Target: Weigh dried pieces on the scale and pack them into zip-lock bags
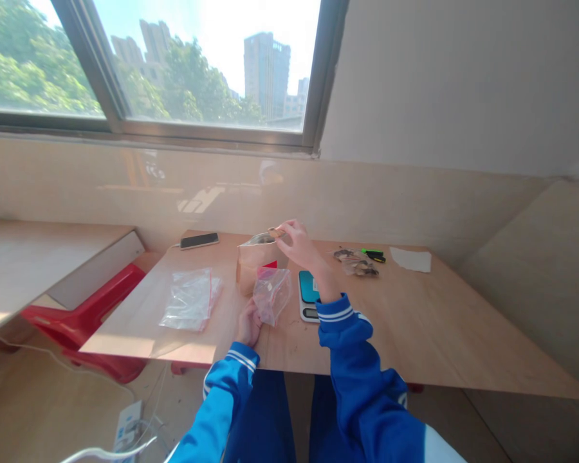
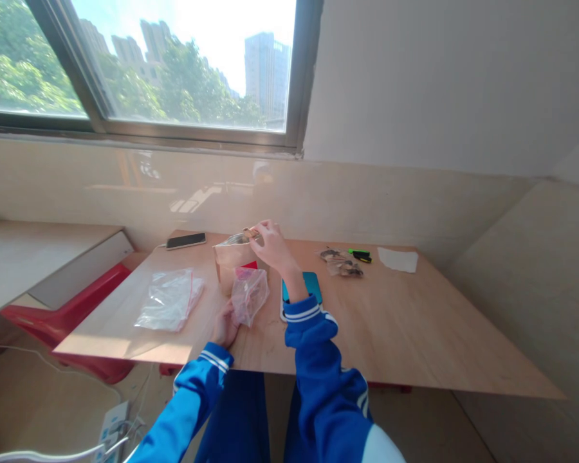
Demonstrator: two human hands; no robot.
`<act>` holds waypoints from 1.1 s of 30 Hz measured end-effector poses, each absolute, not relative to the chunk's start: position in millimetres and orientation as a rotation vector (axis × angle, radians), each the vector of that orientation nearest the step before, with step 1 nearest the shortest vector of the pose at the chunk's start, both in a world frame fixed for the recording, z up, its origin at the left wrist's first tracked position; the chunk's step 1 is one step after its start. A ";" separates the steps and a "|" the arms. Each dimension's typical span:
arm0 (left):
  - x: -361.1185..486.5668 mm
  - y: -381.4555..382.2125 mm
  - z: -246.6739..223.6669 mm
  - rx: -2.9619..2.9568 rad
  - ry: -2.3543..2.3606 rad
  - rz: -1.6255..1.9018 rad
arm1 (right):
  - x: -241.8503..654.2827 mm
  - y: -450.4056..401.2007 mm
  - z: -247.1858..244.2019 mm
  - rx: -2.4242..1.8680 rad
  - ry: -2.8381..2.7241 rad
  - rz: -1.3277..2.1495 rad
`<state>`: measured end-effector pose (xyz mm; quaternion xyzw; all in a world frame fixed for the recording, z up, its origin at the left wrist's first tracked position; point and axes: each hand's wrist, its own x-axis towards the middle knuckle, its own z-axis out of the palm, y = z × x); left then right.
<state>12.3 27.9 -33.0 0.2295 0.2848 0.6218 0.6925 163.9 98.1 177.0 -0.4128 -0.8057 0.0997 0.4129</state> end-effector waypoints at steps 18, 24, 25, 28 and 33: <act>7.7 23.5 -18.8 0.600 0.711 1.278 | 189.7 41.0 33.3 -1.229 -1.411 1.052; -20.7 1.5 18.5 0.737 0.805 1.149 | 217.8 54.7 38.7 -1.182 -1.443 1.133; -28.2 -5.0 27.6 0.755 0.820 1.156 | 223.8 58.2 38.1 -1.164 -1.486 1.130; -55.3 -25.2 56.3 0.824 0.967 1.227 | 252.0 78.3 29.3 -1.307 -1.601 0.814; -97.4 -40.2 81.7 0.686 1.446 1.627 | 318.0 124.2 8.6 -1.669 -1.499 0.291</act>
